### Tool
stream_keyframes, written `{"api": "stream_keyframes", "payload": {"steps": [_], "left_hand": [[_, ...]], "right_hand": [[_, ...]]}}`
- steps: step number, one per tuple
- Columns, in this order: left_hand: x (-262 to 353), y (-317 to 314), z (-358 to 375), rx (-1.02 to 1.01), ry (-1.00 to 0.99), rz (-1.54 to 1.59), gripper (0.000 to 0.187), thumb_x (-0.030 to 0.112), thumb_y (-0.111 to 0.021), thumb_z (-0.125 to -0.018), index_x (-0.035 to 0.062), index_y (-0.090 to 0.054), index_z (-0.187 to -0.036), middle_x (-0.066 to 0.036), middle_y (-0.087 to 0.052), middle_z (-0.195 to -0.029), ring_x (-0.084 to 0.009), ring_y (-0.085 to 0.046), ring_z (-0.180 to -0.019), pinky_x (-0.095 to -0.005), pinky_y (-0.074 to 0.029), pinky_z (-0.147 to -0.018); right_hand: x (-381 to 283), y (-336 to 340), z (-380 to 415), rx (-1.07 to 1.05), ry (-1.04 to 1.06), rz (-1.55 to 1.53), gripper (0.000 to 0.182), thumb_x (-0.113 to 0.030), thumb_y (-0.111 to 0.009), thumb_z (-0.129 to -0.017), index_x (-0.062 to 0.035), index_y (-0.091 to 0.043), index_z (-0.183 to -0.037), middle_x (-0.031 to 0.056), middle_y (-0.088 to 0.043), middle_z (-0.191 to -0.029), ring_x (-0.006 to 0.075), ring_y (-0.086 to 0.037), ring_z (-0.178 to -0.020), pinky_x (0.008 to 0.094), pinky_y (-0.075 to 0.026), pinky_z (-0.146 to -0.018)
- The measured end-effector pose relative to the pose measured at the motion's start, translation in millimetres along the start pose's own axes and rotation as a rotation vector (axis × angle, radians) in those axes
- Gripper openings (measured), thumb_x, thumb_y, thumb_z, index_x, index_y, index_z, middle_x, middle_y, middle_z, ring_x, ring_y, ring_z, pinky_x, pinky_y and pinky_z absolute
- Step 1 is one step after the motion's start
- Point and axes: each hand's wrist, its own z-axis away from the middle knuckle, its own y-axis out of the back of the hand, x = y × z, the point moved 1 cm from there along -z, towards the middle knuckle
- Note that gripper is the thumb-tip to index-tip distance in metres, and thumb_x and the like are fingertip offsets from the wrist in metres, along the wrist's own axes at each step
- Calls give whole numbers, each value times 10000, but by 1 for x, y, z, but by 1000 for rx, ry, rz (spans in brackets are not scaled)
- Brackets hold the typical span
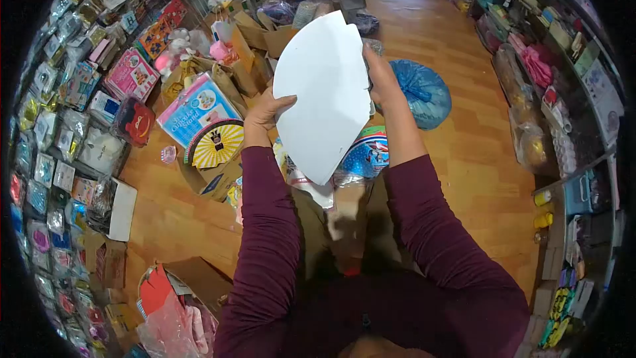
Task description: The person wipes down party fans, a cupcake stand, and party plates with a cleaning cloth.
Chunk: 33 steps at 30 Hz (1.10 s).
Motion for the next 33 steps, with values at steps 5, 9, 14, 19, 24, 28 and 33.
{"api": "stream_keyframes", "payload": {"steps": [5,9,14,19,24,28,33], "left_hand": [[1,-1,-1,2,53,-16,469,78,-690,-649,1,-506,-1072,-79,-586,-976,-165,-568,-848,-293,-451,-773],[3,1,-4,46,-8,-24,471,77,-697,-640,-4,-504,-1063,-78,-576,-970,-167,-554,-855,-297,-449,-762],[11,5,-6,161,-197,104,366,46,-636,-708,-18,-510,-1045,-90,-582,-949,-179,-574,-810,-298,-471,-718],[9,15,-16,240,-298,371,345,25,-593,-747,-16,-490,-1073,-100,-566,-982,-198,-567,-849,-321,-472,-736],[8,10,-14,263,-324,323,341,41,-582,-756,-7,-489,-1080,-95,-563,-984,-202,-564,-855,-327,-468,-758],[11,9,-8,175,-312,289,437,165,-604,-781,8,-442,-1156,-112,-523,-1100,-223,-523,-976,-347,-442,-819],[36,-12,9,141,-676,588,711,594,-373,-796,19,-391,-1213,-134,-463,-1185,-245,-477,-1056,-372,-388,-897]], "right_hand": [[4,7,-6,53,-47,207,449,-353,-472,-849,24,-478,-1094,130,-554,-1020,203,-560,-866,332,-467,-715],[5,7,-4,59,-93,57,413,-350,-468,-856,0,-507,-1071,97,-572,-1003,189,-561,-880,315,-468,-736],[6,11,-12,-52,-13,-138,397,-351,-466,-858,-21,-505,-1075,90,-570,-1019,190,-561,-888,313,-459,-768],[10,4,-6,-62,-69,-61,363,-335,-482,-849,-30,-527,-1038,88,-597,-949,174,-587,-806,316,-478,-705],[22,-15,4,-150,59,125,426,-225,-608,-768,-23,-475,-1119,80,-559,-1026,190,-553,-896,314,-446,-781],[23,-17,4,-144,152,145,485,-51,-657,-687,-18,-460,-1129,100,-548,-1032,211,-554,-894,334,-455,-771],[16,-22,11,-195,106,-3,435,-31,-638,-693,1,-483,-1099,123,-569,-985,217,-582,-838,342,-491,-717]]}}
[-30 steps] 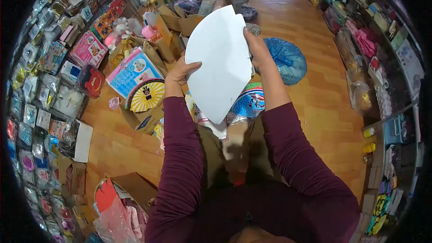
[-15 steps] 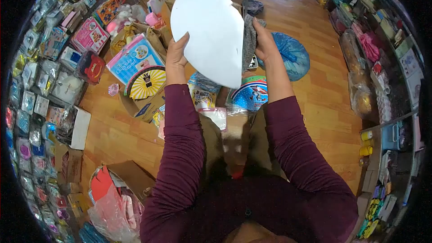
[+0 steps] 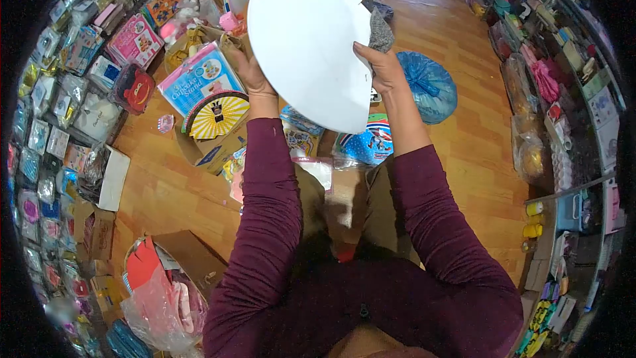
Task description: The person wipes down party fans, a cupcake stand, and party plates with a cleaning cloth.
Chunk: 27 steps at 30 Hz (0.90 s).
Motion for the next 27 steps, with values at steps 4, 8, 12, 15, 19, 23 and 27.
{"api": "stream_keyframes", "payload": {"steps": [4,8,12,15,19,23,27], "left_hand": [[-3,19,-10,-50,46,31,762,638,-264,-802,25,-342,-1247,-153,-428,-1213,-253,-448,-1089,-366,-359,-924],[-35,12,-6,-31,82,-12,752,628,-264,-808,25,-332,-1252,-158,-416,-1222,-260,-439,-1096,-374,-352,-929],[-30,23,-7,-17,130,-46,742,618,-265,-814,26,-323,-1257,-163,-404,-1231,-268,-430,-1104,-382,-344,-935],[-32,27,-2,-12,170,-68,734,610,-265,-818,26,-316,-1260,-167,-395,-1237,-274,-423,-1109,-388,-338,-939],[-32,32,20,-1,229,-96,724,599,-265,-824,27,-307,-1265,-171,-384,-1246,-282,-414,-1117,-395,-330,-944],[-35,38,19,48,260,-130,714,589,-266,-830,27,-297,-1270,-176,-372,-1255,-289,-405,-1124,-403,-322,-949],[-31,45,24,167,245,-178,705,579,-266,-836,28,-288,-1275,-181,-360,-1264,-297,-396,-1131,-411,-315,-955]], "right_hand": [[5,-12,8,-91,-134,-140,373,-25,-630,-699,35,-510,-1047,133,-588,-941,219,-602,-794,346,-513,-687],[24,-24,8,-155,-342,-178,411,-3,-637,-688,-7,-488,-1071,108,-577,-932,209,-594,-783,356,-521,-669],[28,-26,7,-161,-355,-161,335,-14,-621,-708,69,-515,-1015,158,-592,-909,215,-618,-736,328,-540,-635],[27,-26,8,-151,-349,-159,342,-15,-627,-703,79,-510,-1011,162,-593,-895,211,-621,-725,318,-543,-614],[30,-25,7,-138,-350,-112,355,-16,-635,-695,89,-503,-1007,168,-592,-887,216,-623,-706,319,-547,-600],[43,-20,2,-50,-474,-85,353,-17,-639,-691,108,-498,-989,175,-590,-868,229,-624,-686,325,-548,-588],[42,-19,1,-136,-448,-46,353,-30,-625,-706,72,-492,-1016,142,-595,-871,217,-616,-704,320,-533,-613]]}}
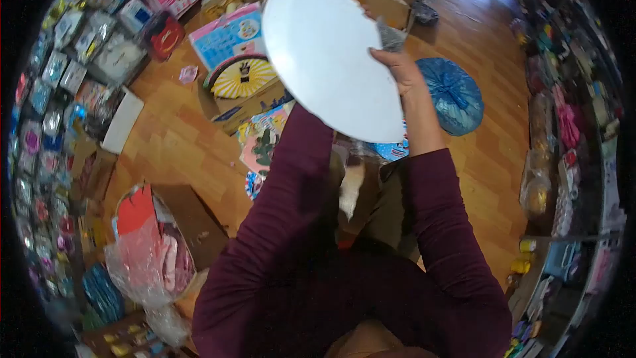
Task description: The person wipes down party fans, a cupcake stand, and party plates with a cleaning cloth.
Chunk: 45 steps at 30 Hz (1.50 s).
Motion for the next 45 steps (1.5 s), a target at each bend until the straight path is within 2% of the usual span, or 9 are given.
{"api": "stream_keyframes", "payload": {"steps": [9,18,25,27,29,31,33,42,45], "left_hand": [[22,17,-38,377,242,-241,666,532,-278,-856,7,-278,-1266,-256,-346,-1248,-339,-386,-1132,-449,-338,-917],[11,-22,-32,140,169,-595,507,311,-585,-779,-106,-499,-1053,-164,-569,-971,-181,-536,-893,-274,-437,-707],[9,-40,-30,148,260,-718,589,398,-598,-757,-16,-436,-1143,-157,-506,-1086,-249,-511,-924,-405,-408,-787],[14,-44,-31,149,268,-743,689,509,-559,-748,-6,-401,-1179,-176,-476,-1126,-299,-496,-972,-459,-396,-810],[22,-48,-33,138,283,-226,774,616,-496,-726,29,-367,-1213,-192,-453,-1149,-347,-471,-1026,-500,-372,-848],[40,-55,-28,-49,214,-121,802,642,-456,-729,7,-348,-1207,-216,-451,-1115,-360,-500,-977,-499,-416,-800],[57,-64,-21,-251,143,20,798,643,-444,-736,-1,-340,-1195,-234,-446,-1092,-383,-523,-948,-508,-462,-742],[60,-58,-17,-53,172,-11,276,147,-538,-798,41,-495,-1049,-128,-581,-980,-264,-578,-904,-486,-493,-755],[60,-61,-12,-17,167,-77,277,163,-571,-785,54,-507,-1031,-81,-606,-923,-218,-602,-845,-462,-508,-713]], "right_hand": [[-32,40,1,258,538,292,449,2,-649,-660,21,-470,-1071,122,-555,-984,223,-565,-837,325,-467,-743],[-32,46,2,354,545,29,446,35,-623,-699,2,-448,-1108,115,-542,-1026,221,-550,-907,329,-460,-781],[-29,40,-2,401,799,67,441,30,-643,-691,20,-454,-1089,110,-541,-1024,209,-533,-926,329,-442,-790],[-29,32,6,682,948,692,343,-10,-647,-708,38,-503,-1016,103,-559,-980,192,-531,-910,313,-439,-755],[-31,39,9,627,1090,816,254,-58,-655,-687,6,-567,-917,113,-582,-930,236,-548,-889,329,-437,-732],[-40,36,17,618,1359,1553,230,-90,-658,-635,-47,-605,-855,128,-587,-894,300,-549,-854,372,-436,-725],[-45,33,16,612,1519,1530,248,-111,-648,-596,-84,-615,-841,128,-582,-896,341,-534,-827,408,-429,-702],[-34,9,32,413,1411,1788,310,-112,-662,-583,-64,-623,-887,134,-589,-935,327,-549,-861,394,-440,-734],[-30,6,27,362,1425,1723,308,-81,-650,-588,-64,-621,-894,127,-589,-945,324,-548,-871,392,-438,-745]]}}
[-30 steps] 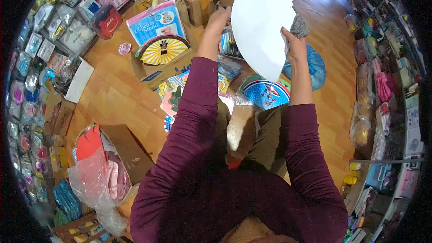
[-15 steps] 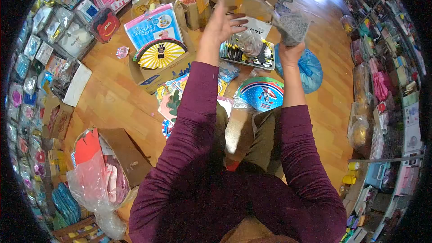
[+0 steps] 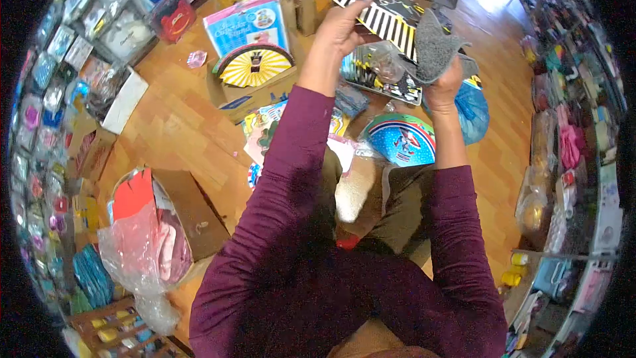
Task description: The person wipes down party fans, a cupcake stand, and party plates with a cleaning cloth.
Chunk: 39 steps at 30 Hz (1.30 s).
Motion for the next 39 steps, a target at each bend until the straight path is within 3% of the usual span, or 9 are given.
{"api": "stream_keyframes", "payload": {"steps": [11,14,15,18,19,22,25,32,39], "left_hand": [[9,3,8,-94,-203,108,329,-24,-566,-731,6,-494,-1051,-88,-581,-974,-202,-599,-839,-346,-516,-710],[28,-1,26,-324,-194,80,651,543,-470,-778,55,-386,-1201,-147,-506,-1123,-307,-551,-946,-525,-469,-738],[37,6,28,-378,-111,80,885,750,-266,-698,71,-317,-1262,-171,-424,-1221,-346,-508,-1002,-604,-423,-737],[56,27,32,-151,-68,378,927,749,-232,-713,11,-306,-1271,-181,-415,-1236,-330,-481,-1051,-478,-357,-902],[59,36,35,-116,-53,204,935,742,-230,-720,-17,-311,-1260,-175,-421,-1232,-311,-470,-1070,-435,-337,-927],[63,52,45,-370,23,-179,777,606,-363,-790,-58,-405,-1191,-148,-470,-1187,-231,-477,-1065,-326,-361,-918],[46,72,38,-373,57,-466,510,296,-542,-790,-62,-454,-1143,-113,-545,-1088,-167,-528,-963,-282,-408,-858],[-13,47,39,-284,569,-501,383,38,-647,-691,-16,-515,-1046,-84,-612,-892,-117,-597,-728,-238,-499,-655],[-5,45,27,-239,168,-853,391,39,-626,-696,-25,-513,-1064,-48,-603,-886,-106,-556,-714,-239,-459,-648]], "right_hand": [[-5,0,-3,69,-11,77,415,-117,-627,-634,-11,-550,-1028,161,-528,-1075,354,-462,-1031,440,-341,-895],[17,4,2,175,4,57,393,-129,-624,-643,-23,-557,-1016,153,-542,-1047,347,-482,-992,437,-363,-849],[19,11,1,141,53,59,394,-124,-628,-642,-29,-557,-1017,149,-542,-1051,351,-490,-980,436,-360,-856],[13,24,1,147,-167,-271,364,-153,-617,-668,-34,-563,-1008,136,-555,-1033,332,-495,-984,430,-353,-871],[20,15,16,71,-507,-667,354,-216,-589,-702,-36,-568,-1006,122,-562,-1040,306,-489,-1007,417,-340,-887],[0,33,15,-104,-550,-898,343,-259,-530,-750,-46,-573,-1014,103,-561,-1065,285,-483,-1025,397,-323,-907],[-25,68,8,-295,90,-305,297,-215,-498,-745,-106,-599,-1002,61,-576,-1053,254,-512,-1013,420,-319,-939],[-15,67,49,-389,350,-168,257,-115,-512,-607,-120,-627,-837,29,-615,-916,178,-566,-905,430,-326,-953],[13,75,44,-418,140,-13,174,-93,-520,-606,-75,-599,-761,66,-578,-746,254,-545,-808,406,-388,-880]]}}
